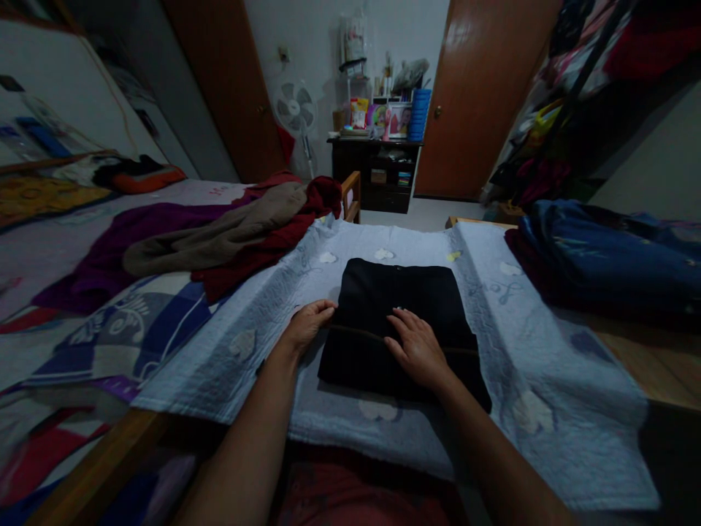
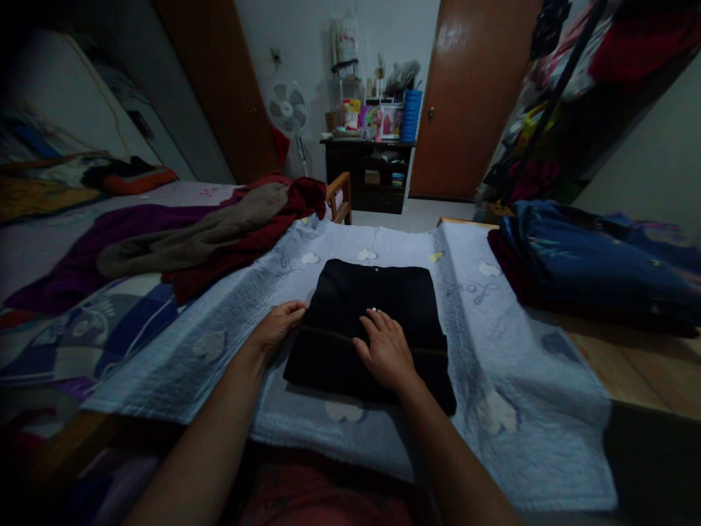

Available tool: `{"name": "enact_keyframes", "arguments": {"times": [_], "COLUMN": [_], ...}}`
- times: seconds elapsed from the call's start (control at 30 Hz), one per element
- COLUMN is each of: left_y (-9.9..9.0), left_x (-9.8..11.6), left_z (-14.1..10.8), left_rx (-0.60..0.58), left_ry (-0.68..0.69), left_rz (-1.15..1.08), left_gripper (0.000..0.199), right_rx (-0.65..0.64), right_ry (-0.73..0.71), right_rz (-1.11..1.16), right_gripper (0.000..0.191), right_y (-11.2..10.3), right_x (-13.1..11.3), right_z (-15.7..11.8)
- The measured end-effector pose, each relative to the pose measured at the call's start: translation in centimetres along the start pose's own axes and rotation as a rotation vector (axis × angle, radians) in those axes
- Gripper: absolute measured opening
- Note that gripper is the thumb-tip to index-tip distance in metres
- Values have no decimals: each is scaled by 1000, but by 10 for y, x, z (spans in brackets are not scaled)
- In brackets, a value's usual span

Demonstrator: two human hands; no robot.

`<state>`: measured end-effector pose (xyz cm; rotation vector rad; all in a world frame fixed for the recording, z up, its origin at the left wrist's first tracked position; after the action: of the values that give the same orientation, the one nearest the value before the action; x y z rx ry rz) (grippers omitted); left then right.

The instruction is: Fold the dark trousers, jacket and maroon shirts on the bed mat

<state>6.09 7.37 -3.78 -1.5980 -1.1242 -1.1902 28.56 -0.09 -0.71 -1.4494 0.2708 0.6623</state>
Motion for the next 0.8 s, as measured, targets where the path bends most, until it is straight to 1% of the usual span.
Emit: {"name": "enact_keyframes", "arguments": {"times": [0.07,0.13,0.23,0.3,0.37,0.43,0.47,0.57,0.7,0.8], "left_y": [5,9,8,6,6,7,8,12,19,21], "left_x": [-1,-2,-2,-2,-4,-2,1,8,5,0], "left_z": [1,2,1,-2,-6,-10,-11,-9,-4,-5], "left_rx": [-41,-53,16,71,75,61,60,82,133,178], "left_ry": [-23,-35,-30,-54,-120,-160,-152,-68,25,60], "left_rz": [-56,-111,-145,-148,-120,-27,30,150,163,137], "left_gripper": [24,24,26,27,31,36,37,39,41,46], "right_rx": [2,3,8,9,6,5,6,9,3,5], "right_ry": [-1,0,1,-3,-5,-4,-2,-3,-4,0], "right_rz": [3,6,6,3,1,3,3,1,-7,-8], "right_gripper": [49,49,49,49,49,49,49,48,49,49], "right_y": [0,0,-1,-1,0,0,0,1,2,1], "right_x": [0,0,0,0,0,1,1,2,1,0], "right_z": [0,0,0,0,0,1,1,1,1,1]}}
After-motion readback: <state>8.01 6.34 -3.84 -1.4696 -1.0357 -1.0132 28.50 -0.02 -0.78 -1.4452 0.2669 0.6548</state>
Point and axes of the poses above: each hand's wrist, its own z-axis towards the middle knuckle, its own y-axis out of the palm, x = y × z, the point moved 6 cm from there along z, towards the middle knuckle, and after that the axes turned 14 degrees about z, right-handed, at the moved point
